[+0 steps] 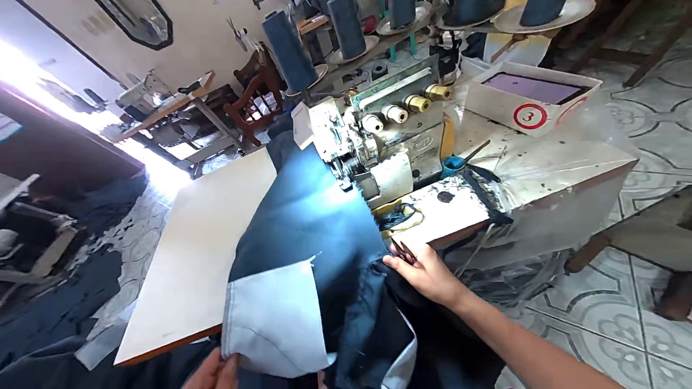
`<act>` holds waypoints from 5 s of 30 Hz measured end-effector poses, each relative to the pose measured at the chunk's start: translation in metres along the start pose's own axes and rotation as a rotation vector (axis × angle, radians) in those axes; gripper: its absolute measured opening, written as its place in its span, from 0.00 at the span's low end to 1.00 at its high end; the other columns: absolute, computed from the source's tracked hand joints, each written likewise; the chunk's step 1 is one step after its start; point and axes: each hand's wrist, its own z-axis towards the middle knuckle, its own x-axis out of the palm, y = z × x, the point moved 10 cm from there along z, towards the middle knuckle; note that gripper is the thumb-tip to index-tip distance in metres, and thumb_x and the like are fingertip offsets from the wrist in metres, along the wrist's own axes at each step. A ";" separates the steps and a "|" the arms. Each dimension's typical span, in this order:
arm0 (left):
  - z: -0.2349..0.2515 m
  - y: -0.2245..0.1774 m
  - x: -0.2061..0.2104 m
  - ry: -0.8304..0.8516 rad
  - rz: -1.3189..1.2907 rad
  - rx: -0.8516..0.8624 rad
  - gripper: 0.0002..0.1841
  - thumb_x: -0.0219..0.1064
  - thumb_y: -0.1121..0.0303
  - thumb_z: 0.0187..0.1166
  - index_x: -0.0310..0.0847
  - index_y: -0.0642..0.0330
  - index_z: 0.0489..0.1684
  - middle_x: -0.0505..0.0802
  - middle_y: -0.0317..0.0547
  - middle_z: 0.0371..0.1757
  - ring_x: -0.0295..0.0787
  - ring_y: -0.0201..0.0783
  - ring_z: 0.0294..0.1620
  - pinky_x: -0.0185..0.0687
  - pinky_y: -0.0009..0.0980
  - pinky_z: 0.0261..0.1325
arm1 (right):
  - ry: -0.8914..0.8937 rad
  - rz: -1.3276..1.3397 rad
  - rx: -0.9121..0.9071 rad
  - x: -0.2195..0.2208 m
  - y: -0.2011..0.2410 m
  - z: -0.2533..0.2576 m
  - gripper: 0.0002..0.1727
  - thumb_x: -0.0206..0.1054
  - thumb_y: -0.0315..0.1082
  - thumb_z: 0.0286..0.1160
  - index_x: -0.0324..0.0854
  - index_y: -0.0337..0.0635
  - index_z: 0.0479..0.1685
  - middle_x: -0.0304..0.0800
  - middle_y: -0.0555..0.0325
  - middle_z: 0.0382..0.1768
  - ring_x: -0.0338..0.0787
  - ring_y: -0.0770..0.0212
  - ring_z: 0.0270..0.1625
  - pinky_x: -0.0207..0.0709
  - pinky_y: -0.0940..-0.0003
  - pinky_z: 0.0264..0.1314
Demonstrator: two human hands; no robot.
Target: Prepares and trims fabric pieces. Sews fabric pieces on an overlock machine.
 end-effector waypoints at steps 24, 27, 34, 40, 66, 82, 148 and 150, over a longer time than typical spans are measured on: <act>0.075 -0.162 0.103 0.448 -0.062 0.682 0.20 0.67 0.58 0.82 0.81 0.59 0.67 0.92 0.39 0.64 0.89 0.27 0.63 0.87 0.30 0.66 | -0.211 0.169 0.120 0.013 0.007 0.046 0.05 0.69 0.31 0.77 0.84 0.40 0.35 0.75 0.70 0.15 0.73 0.79 0.12 0.73 0.82 0.17; 0.026 -0.019 0.197 0.746 -0.146 0.112 0.22 0.69 0.69 0.81 0.78 0.74 0.68 0.94 0.58 0.56 0.96 0.45 0.55 0.90 0.44 0.62 | -0.210 0.133 0.090 0.010 0.006 0.026 0.12 0.67 0.30 0.76 0.85 0.34 0.54 0.80 0.69 0.22 0.74 0.81 0.16 0.73 0.85 0.20; 0.036 0.005 0.181 0.106 -0.656 -0.242 0.32 0.71 0.62 0.76 0.69 0.77 0.73 0.88 0.53 0.63 0.86 0.31 0.64 0.81 0.31 0.71 | -0.201 0.074 0.051 0.009 0.014 0.005 0.26 0.69 0.26 0.72 0.73 0.44 0.72 0.87 0.61 0.44 0.76 0.79 0.20 0.74 0.83 0.21; 0.050 0.007 0.119 -0.209 -0.795 -0.243 0.19 0.53 0.71 0.91 0.66 0.72 0.74 0.91 0.46 0.55 0.92 0.29 0.53 0.90 0.31 0.60 | -0.150 0.142 0.237 0.006 -0.002 0.000 0.22 0.75 0.29 0.69 0.75 0.41 0.62 0.78 0.63 0.26 0.73 0.75 0.15 0.72 0.80 0.18; 0.077 -0.006 0.034 -0.306 -0.705 -0.308 0.21 0.43 0.56 0.96 0.67 0.61 0.75 0.92 0.38 0.51 0.92 0.26 0.49 0.91 0.29 0.53 | -0.032 0.376 0.170 0.040 0.007 -0.074 0.08 0.67 0.38 0.77 0.78 0.54 0.28 0.76 0.80 0.16 0.76 0.82 0.16 0.73 0.83 0.20; 0.157 -0.033 0.031 -0.226 -0.628 -0.146 0.26 0.58 0.66 0.88 0.56 0.61 0.82 0.87 0.43 0.56 0.90 0.28 0.50 0.90 0.29 0.54 | -0.126 0.241 0.205 0.023 -0.019 -0.060 0.14 0.63 0.41 0.80 0.75 0.56 0.22 0.70 0.81 0.12 0.73 0.82 0.13 0.71 0.84 0.18; -0.108 -0.211 0.169 0.342 0.076 1.158 0.12 0.65 0.65 0.80 0.81 0.57 0.25 0.88 0.41 0.24 0.86 0.33 0.30 0.79 0.32 0.55 | 0.039 -0.111 -0.036 -0.027 0.079 -0.212 0.12 0.73 0.36 0.74 0.89 0.39 0.50 0.92 0.63 0.40 0.87 0.81 0.39 0.81 0.86 0.44; -0.117 -0.214 0.175 0.387 0.120 1.233 0.12 0.65 0.64 0.81 0.81 0.56 0.26 0.89 0.41 0.24 0.88 0.37 0.31 0.80 0.36 0.59 | 0.194 -0.202 -0.125 -0.011 0.080 -0.221 0.10 0.70 0.34 0.76 0.88 0.34 0.42 0.87 0.53 0.35 0.85 0.69 0.38 0.78 0.79 0.43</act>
